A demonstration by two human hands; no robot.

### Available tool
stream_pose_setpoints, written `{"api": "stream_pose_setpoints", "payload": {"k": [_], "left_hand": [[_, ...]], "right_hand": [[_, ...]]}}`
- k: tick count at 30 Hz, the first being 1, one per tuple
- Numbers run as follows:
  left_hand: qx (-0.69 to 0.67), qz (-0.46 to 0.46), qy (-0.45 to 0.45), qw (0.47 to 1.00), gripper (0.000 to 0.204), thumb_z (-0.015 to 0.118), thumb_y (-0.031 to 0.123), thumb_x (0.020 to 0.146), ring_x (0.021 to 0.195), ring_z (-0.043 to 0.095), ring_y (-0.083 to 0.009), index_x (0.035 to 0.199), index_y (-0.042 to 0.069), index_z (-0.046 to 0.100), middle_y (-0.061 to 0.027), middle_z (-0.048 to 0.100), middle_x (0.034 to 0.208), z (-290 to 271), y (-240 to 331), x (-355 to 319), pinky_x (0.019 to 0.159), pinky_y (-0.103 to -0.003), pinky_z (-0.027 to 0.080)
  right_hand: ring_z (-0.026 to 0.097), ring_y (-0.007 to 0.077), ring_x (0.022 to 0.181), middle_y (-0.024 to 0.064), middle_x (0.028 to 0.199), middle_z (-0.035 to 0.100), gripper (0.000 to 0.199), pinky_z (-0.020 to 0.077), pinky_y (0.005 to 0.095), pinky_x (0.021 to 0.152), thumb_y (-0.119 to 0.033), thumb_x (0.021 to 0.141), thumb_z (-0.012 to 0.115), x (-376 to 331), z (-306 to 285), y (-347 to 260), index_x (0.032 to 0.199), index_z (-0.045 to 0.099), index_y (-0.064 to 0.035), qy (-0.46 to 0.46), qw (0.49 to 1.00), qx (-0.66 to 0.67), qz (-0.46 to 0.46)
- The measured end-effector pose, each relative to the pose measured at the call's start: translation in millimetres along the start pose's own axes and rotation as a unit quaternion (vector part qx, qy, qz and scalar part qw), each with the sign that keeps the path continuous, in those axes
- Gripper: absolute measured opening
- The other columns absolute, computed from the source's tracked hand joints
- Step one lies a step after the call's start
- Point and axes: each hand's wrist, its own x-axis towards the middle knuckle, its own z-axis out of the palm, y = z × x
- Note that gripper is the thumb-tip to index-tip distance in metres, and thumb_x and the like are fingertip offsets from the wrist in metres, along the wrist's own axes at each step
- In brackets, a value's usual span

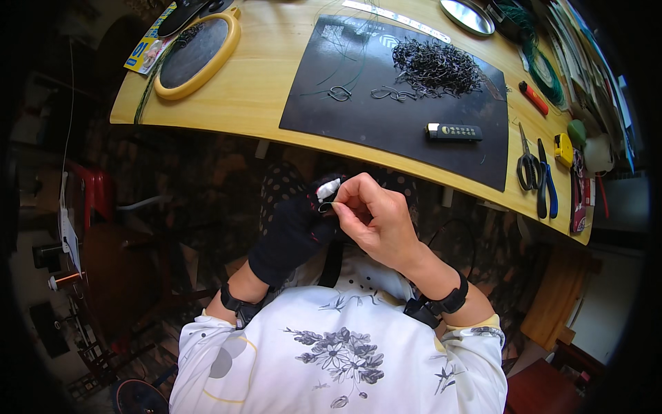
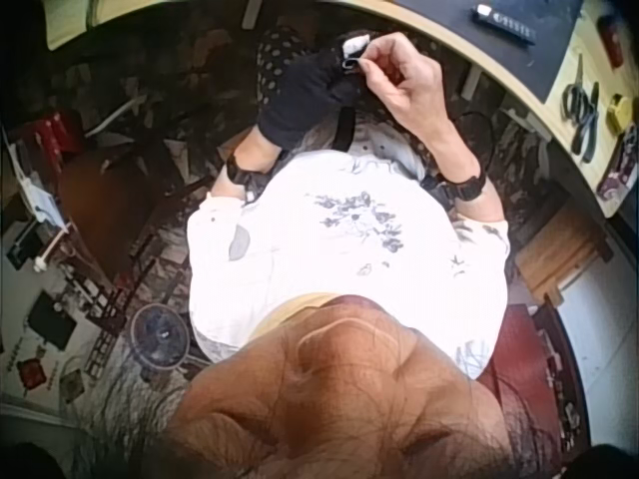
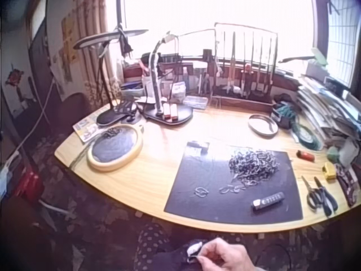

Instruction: Assemble fishing rigs by threading swivels and beads onto wire/fishing line and using tools for cutting and crimping.

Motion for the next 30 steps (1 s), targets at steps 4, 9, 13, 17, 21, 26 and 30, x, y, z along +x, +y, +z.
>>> {"api": "stream_pose_setpoints", "payload": {"k": [4, 9, 13, 17, 21, 26, 30], "left_hand": [[0.04, 0.017, 0.038, 0.998, 0.046, 0.074, 0.004, 0.089, 0.098, 0.069, -0.0192, 0.133, 0.004, 0.062, -0.0146, 0.071, 0.112, -2.0, -5.5, 0.5, 0.085, -0.032, 0.054], [0.052, -0.028, 0.041, 0.997, 0.038, 0.078, 0.017, 0.09, 0.087, 0.068, -0.0205, 0.123, 0.002, 0.066, -0.011, 0.071, 0.101, -17.3, -17.1, 1.3, 0.077, -0.031, 0.054], [-0.311, -0.19, 0.03, 0.931, 0.042, 0.069, 0.038, 0.098, 0.094, 0.06, -0.0117, 0.121, 0.003, 0.064, -0.0027, 0.064, 0.103, -13.6, -20.9, -7.2, 0.081, -0.027, 0.048], [-0.315, -0.151, -0.003, 0.937, 0.068, 0.055, 0.058, 0.101, 0.099, 0.055, -0.0108, 0.136, 0.0, 0.054, -0.002, 0.06, 0.113, -2.8, -16.9, -19.1, 0.086, -0.026, 0.046], [-0.326, -0.1, -0.065, 0.938, 0.08, 0.052, 0.063, 0.1, 0.109, 0.056, -0.0149, 0.148, -0.001, 0.045, -0.0051, 0.06, 0.124, -7.7, -11.1, -13.9, 0.096, -0.03, 0.046], [-0.343, -0.099, 0.003, 0.934, 0.068, 0.052, 0.055, 0.102, 0.114, 0.058, -0.018, 0.14, -0.001, 0.052, -0.0079, 0.062, 0.125, -13.9, -2.5, -4.7, 0.098, -0.033, 0.046], [-0.021, -0.108, -0.004, 0.994, 0.045, 0.055, 0.035, 0.104, 0.113, 0.06, -0.0199, 0.134, 0.001, 0.057, -0.0104, 0.063, 0.125, -24.1, -11.3, -3.6, 0.098, -0.033, 0.047]], "right_hand": [[0.056, 0.0041, 0.061, 0.0005, 0.074, 0.06, 0.011, 0.0456, 0.0207, 0.058, 0.001, 0.092, 0.068, -1.0, -2.1, -0.1, 0.094, 0.058, -0.0001, 0.013, 1.0, -0.01, 0.001], [0.054, 0.0029, 0.06, -0.0005, 0.071, 0.06, 0.01, 0.0427, 0.0192, 0.056, 0.001, 0.092, 0.068, -1.9, -5.4, 4.8, 0.093, 0.058, -0.0004, 0.023, 0.999, 0.016, 0.027], [0.052, 0.0019, 0.059, -0.0015, 0.071, 0.06, 0.008, 0.0399, 0.0179, 0.055, 0.001, 0.092, 0.067, -1.1, -0.3, 9.1, 0.093, 0.059, -0.0006, 0.046, 0.993, 0.092, 0.055], [0.055, 0.0045, 0.057, 0.0002, 0.07, 0.061, 0.011, 0.0424, 0.021, 0.053, 0.002, 0.089, 0.069, -1.4, 1.8, 11.9, 0.093, 0.059, -0.0011, 0.069, 0.997, 0.011, 0.023], [0.06, 0.0097, 0.056, 0.0032, 0.071, 0.063, 0.015, 0.0462, 0.0251, 0.051, 0.004, 0.086, 0.072, 0.8, 3.2, 16.9, 0.092, 0.06, -0.0021, 0.099, 0.974, -0.161, -0.126], [0.063, 0.0123, 0.057, 0.0046, 0.072, 0.063, 0.016, 0.0484, 0.0258, 0.052, 0.003, 0.085, 0.073, -1.7, 2.9, 14.6, 0.092, 0.06, -0.002, 0.067, 0.971, -0.17, -0.153], [0.061, 0.0102, 0.058, 0.0041, 0.072, 0.062, 0.015, 0.0478, 0.0238, 0.053, 0.002, 0.087, 0.073, -3.2, 0.1, 7.4, 0.092, 0.059, -0.0012, 0.043, 0.991, -0.084, -0.094]]}}
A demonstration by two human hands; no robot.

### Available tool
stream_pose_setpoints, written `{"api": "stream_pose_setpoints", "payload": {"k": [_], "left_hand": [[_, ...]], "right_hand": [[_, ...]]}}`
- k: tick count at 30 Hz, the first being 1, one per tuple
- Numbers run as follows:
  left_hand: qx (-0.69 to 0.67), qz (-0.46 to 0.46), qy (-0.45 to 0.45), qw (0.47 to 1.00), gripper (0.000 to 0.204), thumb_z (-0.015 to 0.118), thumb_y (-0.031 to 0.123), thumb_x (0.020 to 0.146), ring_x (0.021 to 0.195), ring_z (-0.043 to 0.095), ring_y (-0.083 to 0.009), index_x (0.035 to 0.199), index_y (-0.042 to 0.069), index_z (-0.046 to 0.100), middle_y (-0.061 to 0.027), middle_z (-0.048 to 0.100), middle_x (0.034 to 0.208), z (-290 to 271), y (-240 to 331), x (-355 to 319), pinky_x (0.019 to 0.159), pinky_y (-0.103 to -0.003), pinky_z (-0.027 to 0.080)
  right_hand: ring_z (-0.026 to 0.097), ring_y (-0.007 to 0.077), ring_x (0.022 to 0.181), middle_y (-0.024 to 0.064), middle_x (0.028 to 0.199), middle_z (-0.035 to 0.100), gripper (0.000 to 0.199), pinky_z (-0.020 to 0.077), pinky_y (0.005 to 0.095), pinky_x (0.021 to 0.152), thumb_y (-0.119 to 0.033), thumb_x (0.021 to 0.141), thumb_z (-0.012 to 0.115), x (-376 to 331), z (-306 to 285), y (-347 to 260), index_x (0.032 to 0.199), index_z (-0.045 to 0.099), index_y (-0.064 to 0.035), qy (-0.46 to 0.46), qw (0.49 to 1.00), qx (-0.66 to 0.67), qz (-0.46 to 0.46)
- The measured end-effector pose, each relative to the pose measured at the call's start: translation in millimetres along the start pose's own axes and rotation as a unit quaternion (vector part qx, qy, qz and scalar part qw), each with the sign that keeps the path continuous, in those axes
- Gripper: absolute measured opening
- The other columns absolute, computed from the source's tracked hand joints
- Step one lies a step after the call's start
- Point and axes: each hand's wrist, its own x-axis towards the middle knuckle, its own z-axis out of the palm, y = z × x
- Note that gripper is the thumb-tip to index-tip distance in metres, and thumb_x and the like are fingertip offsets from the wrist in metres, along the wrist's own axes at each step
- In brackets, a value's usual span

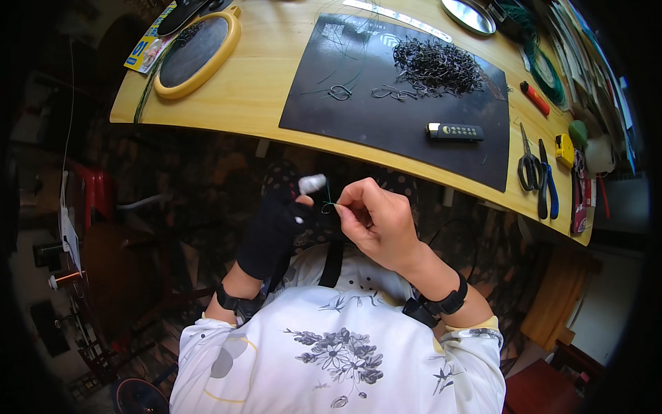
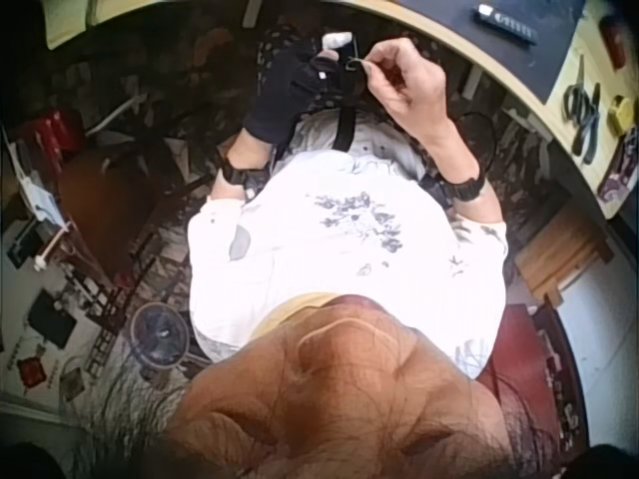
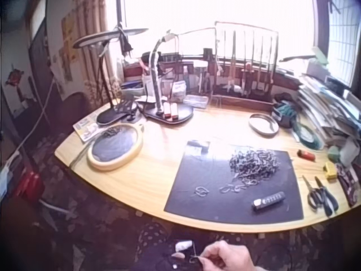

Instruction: Assemble fishing rigs by threading swivels and beads onto wire/fishing line and using tools for cutting and crimping.

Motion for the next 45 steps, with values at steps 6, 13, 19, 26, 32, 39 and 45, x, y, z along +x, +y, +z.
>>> {"api": "stream_pose_setpoints", "payload": {"k": [6, 13, 19, 26, 32, 39, 45], "left_hand": [[0.186, 0.012, 0.082, 0.979, 0.041, 0.052, 0.03, 0.105, 0.099, 0.064, -0.0179, 0.134, 0.001, 0.058, -0.0085, 0.066, 0.109, 5.4, -18.0, 1.2, 0.094, -0.032, 0.049], [-0.231, 0.007, -0.047, 0.972, 0.07, 0.041, 0.058, 0.106, 0.118, 0.056, -0.0198, 0.146, 0.001, 0.051, -0.0105, 0.063, 0.125, 16.4, -7.4, -10.2, 0.102, -0.034, 0.044], [-0.061, 0.119, 0.046, 0.99, 0.049, 0.047, 0.035, 0.105, 0.099, 0.063, -0.0201, 0.14, 0.002, 0.054, -0.0134, 0.068, 0.116, 5.6, -6.7, 2.9, 0.084, -0.034, 0.048], [0.156, 0.013, 0.076, 0.985, 0.017, 0.053, 0.013, 0.105, 0.094, 0.062, -0.0262, 0.113, 0.002, 0.063, -0.0132, 0.064, 0.104, 8.1, -0.1, 1.7, 0.086, -0.036, 0.05], [-0.051, 0.006, 0.035, 0.998, 0.04, 0.046, 0.035, 0.11, 0.095, 0.061, -0.0182, 0.127, 0.002, 0.061, -0.006, 0.065, 0.105, 18.1, 4.6, -10.4, 0.087, -0.034, 0.049], [-0.223, 0.029, 0.066, 0.972, 0.048, 0.043, 0.044, 0.11, 0.093, 0.058, -0.0133, 0.131, 0.003, 0.059, -0.0021, 0.063, 0.103, 7.6, 10.0, -2.0, 0.086, -0.03, 0.049], [-0.007, 0.101, 0.059, 0.993, 0.018, 0.063, 0.013, 0.102, 0.085, 0.064, -0.0175, 0.113, 0.0, 0.067, -0.0087, 0.067, 0.093, 3.9, 8.0, -0.2, 0.075, -0.033, 0.05]], "right_hand": [[0.059, 0.0086, 0.058, 0.0033, 0.073, 0.062, 0.015, 0.0463, 0.0224, 0.053, 0.003, 0.087, 0.072, 1.5, -0.1, -3.0, 0.093, 0.059, -0.0009, -0.004, 0.997, 0.054, 0.063], [0.061, 0.0116, 0.057, 0.0044, 0.073, 0.063, 0.016, 0.0476, 0.025, 0.052, 0.004, 0.085, 0.073, 8.2, 1.9, 8.2, 0.094, 0.059, -0.0014, 0.039, 0.986, -0.127, -0.103], [0.061, 0.0116, 0.057, 0.0049, 0.073, 0.062, 0.016, 0.0484, 0.0246, 0.053, 0.005, 0.086, 0.072, 4.2, 4.3, 3.6, 0.093, 0.059, -0.0013, 0.012, 0.998, -0.043, -0.043], [0.059, 0.0091, 0.057, 0.0034, 0.072, 0.061, 0.014, 0.0475, 0.0229, 0.054, 0.003, 0.088, 0.072, 4.6, 0.4, -2.2, 0.093, 0.059, -0.001, -0.003, 0.998, 0.043, 0.055], [0.06, 0.012, 0.056, 0.0047, 0.072, 0.062, 0.015, 0.0477, 0.0253, 0.053, 0.005, 0.086, 0.072, 11.0, 2.1, 3.9, 0.093, 0.059, -0.0014, 0.032, 0.993, -0.095, -0.067], [0.061, 0.0142, 0.055, 0.0056, 0.073, 0.062, 0.018, 0.0485, 0.0255, 0.052, 0.006, 0.083, 0.073, 10.0, 4.2, 3.0, 0.092, 0.059, -0.0018, 0.007, 0.992, -0.08, -0.094], [0.061, 0.0117, 0.056, 0.0048, 0.073, 0.062, 0.016, 0.0485, 0.0241, 0.053, 0.006, 0.085, 0.072, 9.5, -1.9, -2.0, 0.092, 0.059, -0.001, -0.011, 0.998, -0.026, -0.049]]}}
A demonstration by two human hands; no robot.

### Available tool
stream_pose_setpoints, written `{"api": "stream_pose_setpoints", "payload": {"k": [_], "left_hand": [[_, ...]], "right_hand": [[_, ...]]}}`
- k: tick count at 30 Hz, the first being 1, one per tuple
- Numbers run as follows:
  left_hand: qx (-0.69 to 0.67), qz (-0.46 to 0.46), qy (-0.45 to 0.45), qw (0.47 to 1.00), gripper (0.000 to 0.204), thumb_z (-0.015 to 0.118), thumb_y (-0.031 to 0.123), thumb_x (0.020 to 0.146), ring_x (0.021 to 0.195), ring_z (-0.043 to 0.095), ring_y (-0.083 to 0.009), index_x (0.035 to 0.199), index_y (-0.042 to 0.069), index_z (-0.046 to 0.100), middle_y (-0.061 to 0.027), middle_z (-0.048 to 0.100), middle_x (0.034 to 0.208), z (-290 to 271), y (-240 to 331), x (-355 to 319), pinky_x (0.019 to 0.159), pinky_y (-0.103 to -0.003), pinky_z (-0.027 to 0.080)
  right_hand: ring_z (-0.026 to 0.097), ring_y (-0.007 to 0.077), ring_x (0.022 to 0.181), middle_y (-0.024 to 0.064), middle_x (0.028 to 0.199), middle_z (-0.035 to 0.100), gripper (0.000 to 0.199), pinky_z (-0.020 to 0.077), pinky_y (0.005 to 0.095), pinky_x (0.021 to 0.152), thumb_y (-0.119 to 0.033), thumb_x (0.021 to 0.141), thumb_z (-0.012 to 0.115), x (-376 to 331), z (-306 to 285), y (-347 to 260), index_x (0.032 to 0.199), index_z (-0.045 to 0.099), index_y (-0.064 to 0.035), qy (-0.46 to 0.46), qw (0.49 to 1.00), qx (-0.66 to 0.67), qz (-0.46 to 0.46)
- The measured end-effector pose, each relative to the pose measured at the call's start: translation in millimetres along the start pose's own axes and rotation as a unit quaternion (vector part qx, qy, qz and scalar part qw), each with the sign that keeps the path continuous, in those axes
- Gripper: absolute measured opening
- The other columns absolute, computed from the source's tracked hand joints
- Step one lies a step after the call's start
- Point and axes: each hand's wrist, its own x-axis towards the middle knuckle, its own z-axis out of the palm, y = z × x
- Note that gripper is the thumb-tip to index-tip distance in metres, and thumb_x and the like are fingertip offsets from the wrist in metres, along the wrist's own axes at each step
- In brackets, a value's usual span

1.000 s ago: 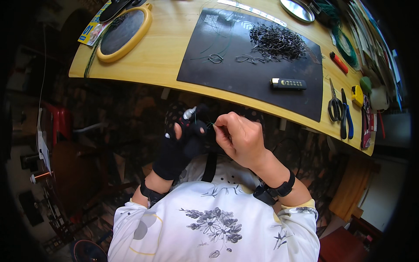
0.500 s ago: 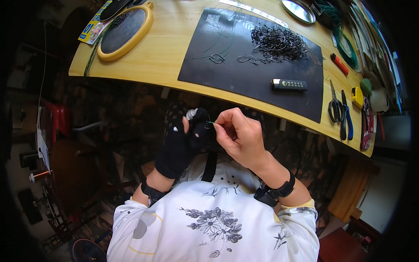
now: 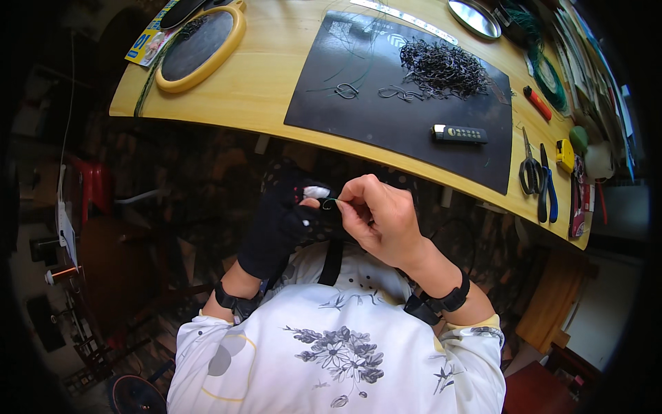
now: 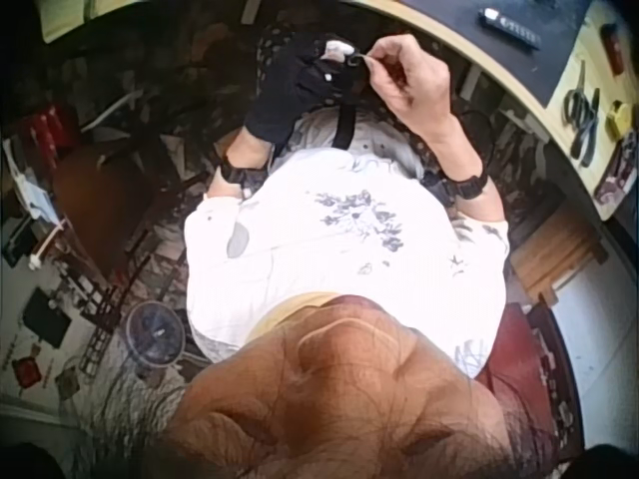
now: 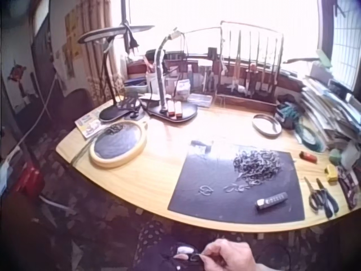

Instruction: Assemble fishing rigs by threading swivels and beads onto wire/fishing line and using tools for cutting and crimping.

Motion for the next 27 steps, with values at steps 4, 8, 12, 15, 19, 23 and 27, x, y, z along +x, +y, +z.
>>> {"api": "stream_pose_setpoints", "payload": {"k": [4, 8, 12, 15, 19, 23, 27], "left_hand": [[-0.042, -0.131, 0.038, 0.99, 0.024, 0.054, 0.021, 0.107, 0.093, 0.059, -0.0144, 0.122, 0.004, 0.06, -0.0056, 0.062, 0.1, 1.2, -4.4, -4.0, 0.085, -0.031, 0.049], [-0.06, -0.1, 0.01, 0.993, 0.033, 0.048, 0.027, 0.11, 0.096, 0.059, -0.0132, 0.129, 0.003, 0.059, -0.0041, 0.063, 0.104, 11.1, -2.5, -10.3, 0.087, -0.03, 0.049], [-0.216, -0.138, -0.036, 0.966, 0.04, 0.05, 0.03, 0.109, 0.101, 0.059, -0.0123, 0.136, 0.001, 0.056, -0.0028, 0.064, 0.111, 14.3, 3.7, -13.3, 0.09, -0.029, 0.049], [-0.327, -0.164, -0.025, 0.93, 0.039, 0.052, 0.026, 0.106, 0.103, 0.059, -0.0126, 0.136, 0.001, 0.056, -0.003, 0.064, 0.113, 9.4, 7.2, -8.3, 0.091, -0.028, 0.048], [-0.201, -0.16, 0.001, 0.967, 0.036, 0.057, 0.016, 0.1, 0.101, 0.06, -0.012, 0.133, 0.002, 0.059, -0.0032, 0.065, 0.114, -1.6, 12.7, 2.2, 0.092, -0.028, 0.048], [-0.193, -0.145, 0.017, 0.97, 0.039, 0.065, 0.002, 0.091, 0.101, 0.06, -0.0109, 0.13, 0.004, 0.062, -0.0024, 0.066, 0.114, -1.0, 21.7, 7.6, 0.092, -0.027, 0.049], [-0.197, -0.107, 0.013, 0.975, 0.045, 0.074, 0.0, 0.089, 0.095, 0.06, -0.0068, 0.132, 0.004, 0.065, 0.0008, 0.069, 0.106, 1.6, 28.9, 6.9, 0.085, -0.026, 0.051]], "right_hand": [[0.061, 0.0101, 0.057, 0.0041, 0.073, 0.062, 0.015, 0.0484, 0.0235, 0.053, 0.005, 0.086, 0.072, -0.9, 2.7, -1.8, 0.092, 0.059, -0.0007, -0.009, 0.999, 0.025, 0.041], [0.061, 0.014, 0.056, 0.0052, 0.073, 0.061, 0.018, 0.0481, 0.0257, 0.052, 0.006, 0.083, 0.073, 1.7, 5.7, 0.7, 0.093, 0.059, -0.0012, 0.024, 0.999, -0.026, 0.002], [0.061, 0.0184, 0.055, 0.0064, 0.072, 0.06, 0.021, 0.0472, 0.0281, 0.05, 0.007, 0.079, 0.073, 7.1, 4.6, 7.4, 0.092, 0.059, -0.0026, 0.039, 0.984, -0.139, -0.102], [0.061, 0.0187, 0.055, 0.0066, 0.072, 0.06, 0.022, 0.0466, 0.0284, 0.05, 0.008, 0.079, 0.073, 5.7, 4.1, 8.4, 0.091, 0.059, -0.0031, 0.028, 0.98, -0.156, -0.121], [0.06, 0.0181, 0.055, 0.0066, 0.073, 0.06, 0.022, 0.0461, 0.0278, 0.049, 0.008, 0.079, 0.073, 1.3, 2.3, 7.6, 0.091, 0.059, -0.0031, 0.011, 0.992, -0.094, -0.089], [0.059, 0.0182, 0.054, 0.0068, 0.073, 0.06, 0.021, 0.0448, 0.0286, 0.048, 0.007, 0.079, 0.073, 0.0, -1.5, 6.6, 0.091, 0.059, -0.0031, 0.0, 0.994, -0.076, -0.078], [0.059, 0.0208, 0.056, 0.0076, 0.073, 0.059, 0.021, 0.045, 0.031, 0.05, 0.007, 0.079, 0.074, 1.2, -6.2, 4.4, 0.091, 0.059, -0.0028, -0.019, 0.993, -0.084, -0.086]]}}
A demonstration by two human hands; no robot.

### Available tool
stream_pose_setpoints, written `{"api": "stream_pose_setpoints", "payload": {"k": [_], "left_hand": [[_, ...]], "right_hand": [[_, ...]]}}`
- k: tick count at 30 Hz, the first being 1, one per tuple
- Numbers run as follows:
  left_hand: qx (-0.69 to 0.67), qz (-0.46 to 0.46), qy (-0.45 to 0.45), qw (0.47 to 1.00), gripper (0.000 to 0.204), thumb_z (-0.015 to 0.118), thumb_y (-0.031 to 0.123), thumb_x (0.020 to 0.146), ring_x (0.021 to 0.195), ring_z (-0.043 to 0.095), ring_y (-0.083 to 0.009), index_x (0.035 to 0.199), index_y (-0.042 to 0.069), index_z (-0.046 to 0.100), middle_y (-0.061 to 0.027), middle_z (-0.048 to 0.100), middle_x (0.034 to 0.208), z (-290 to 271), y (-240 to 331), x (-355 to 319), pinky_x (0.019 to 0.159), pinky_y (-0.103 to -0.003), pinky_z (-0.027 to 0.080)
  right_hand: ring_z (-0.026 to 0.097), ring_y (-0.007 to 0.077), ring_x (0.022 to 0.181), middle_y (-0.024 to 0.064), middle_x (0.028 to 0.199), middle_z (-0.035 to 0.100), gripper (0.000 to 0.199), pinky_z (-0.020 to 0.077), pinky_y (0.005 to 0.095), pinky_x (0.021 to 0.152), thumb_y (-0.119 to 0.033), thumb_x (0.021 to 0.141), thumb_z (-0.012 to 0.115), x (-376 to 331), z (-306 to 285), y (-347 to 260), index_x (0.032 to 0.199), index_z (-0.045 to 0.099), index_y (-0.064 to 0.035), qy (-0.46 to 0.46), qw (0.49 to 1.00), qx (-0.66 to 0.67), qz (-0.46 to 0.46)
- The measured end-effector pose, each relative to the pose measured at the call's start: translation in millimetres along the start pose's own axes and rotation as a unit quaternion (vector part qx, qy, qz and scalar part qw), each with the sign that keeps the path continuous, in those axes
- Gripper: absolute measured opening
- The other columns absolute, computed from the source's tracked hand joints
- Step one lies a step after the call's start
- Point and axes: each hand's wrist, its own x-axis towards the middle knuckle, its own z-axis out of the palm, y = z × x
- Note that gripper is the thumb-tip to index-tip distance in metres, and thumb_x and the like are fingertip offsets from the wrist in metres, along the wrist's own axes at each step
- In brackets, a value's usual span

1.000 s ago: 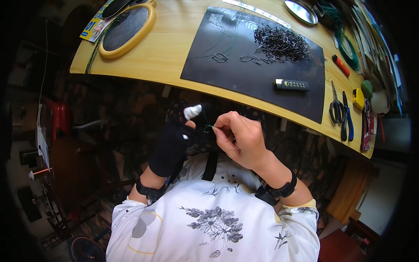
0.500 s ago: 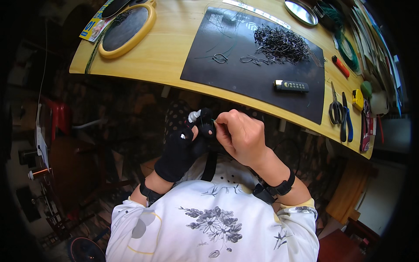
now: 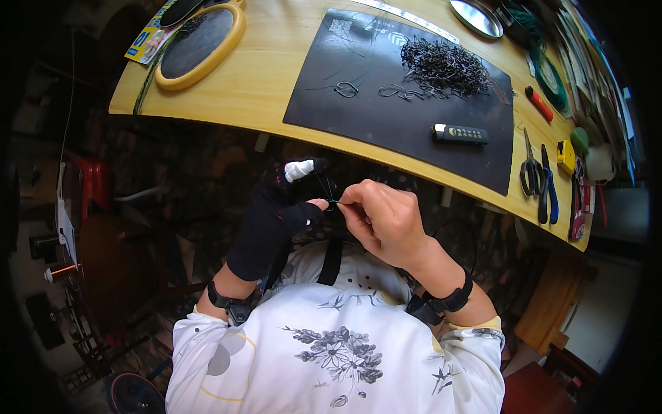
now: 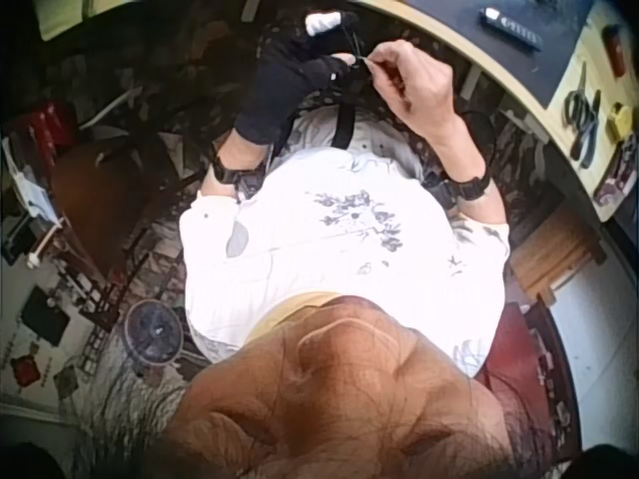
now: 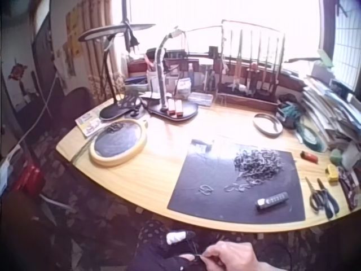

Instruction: Assemble fishing rigs by threading swivels and beads onto wire/fishing line and using tools for cutting and crimping.

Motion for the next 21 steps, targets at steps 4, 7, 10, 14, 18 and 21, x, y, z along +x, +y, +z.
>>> {"api": "stream_pose_setpoints", "payload": {"k": [4, 7, 10, 14, 18, 21], "left_hand": [[-0.01, -0.04, -0.005, 0.999, 0.05, 0.076, -0.006, 0.084, 0.098, 0.061, -0.0094, 0.131, 0.005, 0.063, -0.001, 0.065, 0.105, -1.9, 0.5, 1.2, 0.086, -0.027, 0.052], [0.003, -0.031, -0.01, 0.999, 0.049, 0.075, -0.005, 0.085, 0.096, 0.06, -0.0098, 0.131, 0.005, 0.063, -0.0011, 0.064, 0.104, -3.5, -1.7, 2.4, 0.085, -0.027, 0.052], [0.049, 0.003, -0.015, 0.999, 0.048, 0.074, -0.004, 0.085, 0.096, 0.059, -0.0103, 0.131, 0.004, 0.062, -0.0012, 0.063, 0.104, -3.4, -4.4, 1.7, 0.087, -0.028, 0.05], [0.131, 0.05, 0.0, 0.99, 0.046, 0.071, -0.003, 0.086, 0.096, 0.058, -0.0114, 0.131, 0.002, 0.062, -0.0019, 0.063, 0.105, 0.4, -9.9, -0.6, 0.09, -0.028, 0.049], [0.161, 0.085, 0.032, 0.983, 0.044, 0.068, -0.001, 0.088, 0.097, 0.059, -0.0123, 0.132, 0.002, 0.062, -0.0034, 0.064, 0.109, 2.4, -17.6, -0.3, 0.092, -0.028, 0.048], [0.162, 0.097, 0.045, 0.981, 0.043, 0.067, 0.001, 0.089, 0.099, 0.059, -0.0124, 0.132, 0.001, 0.063, -0.0042, 0.064, 0.111, 1.9, -22.3, 1.0, 0.092, -0.028, 0.049]], "right_hand": [[0.061, 0.0244, 0.058, 0.0086, 0.072, 0.059, 0.022, 0.0468, 0.0333, 0.052, 0.007, 0.079, 0.074, 2.9, -3.3, -0.9, 0.092, 0.059, -0.0029, -0.015, 1.0, -0.016, -0.02], [0.061, 0.0256, 0.059, 0.0087, 0.072, 0.059, 0.022, 0.0473, 0.0344, 0.052, 0.007, 0.08, 0.075, 5.6, -5.1, 0.5, 0.092, 0.059, -0.0033, -0.027, 0.998, -0.031, -0.039], [0.062, 0.0257, 0.06, 0.0086, 0.072, 0.059, 0.022, 0.0474, 0.0349, 0.052, 0.006, 0.08, 0.075, 6.0, -5.9, 1.3, 0.092, 0.059, -0.0034, -0.039, 0.997, -0.037, -0.047], [0.062, 0.0259, 0.061, 0.0086, 0.073, 0.059, 0.022, 0.0472, 0.0349, 0.052, 0.005, 0.08, 0.075, 4.9, -4.3, 3.2, 0.092, 0.059, -0.0035, -0.038, 0.997, -0.033, -0.05], [0.062, 0.0264, 0.061, 0.0103, 0.075, 0.062, 0.024, 0.0473, 0.0334, 0.053, 0.01, 0.078, 0.075, 1.8, -0.1, 2.9, 0.093, 0.06, -0.0015, -0.017, 0.999, -0.028, -0.029], [0.062, 0.0264, 0.06, 0.0108, 0.076, 0.063, 0.024, 0.0472, 0.0324, 0.053, 0.011, 0.077, 0.074, 0.6, 0.6, 2.7, 0.093, 0.06, -0.0007, -0.01, 0.999, -0.032, -0.024]]}}
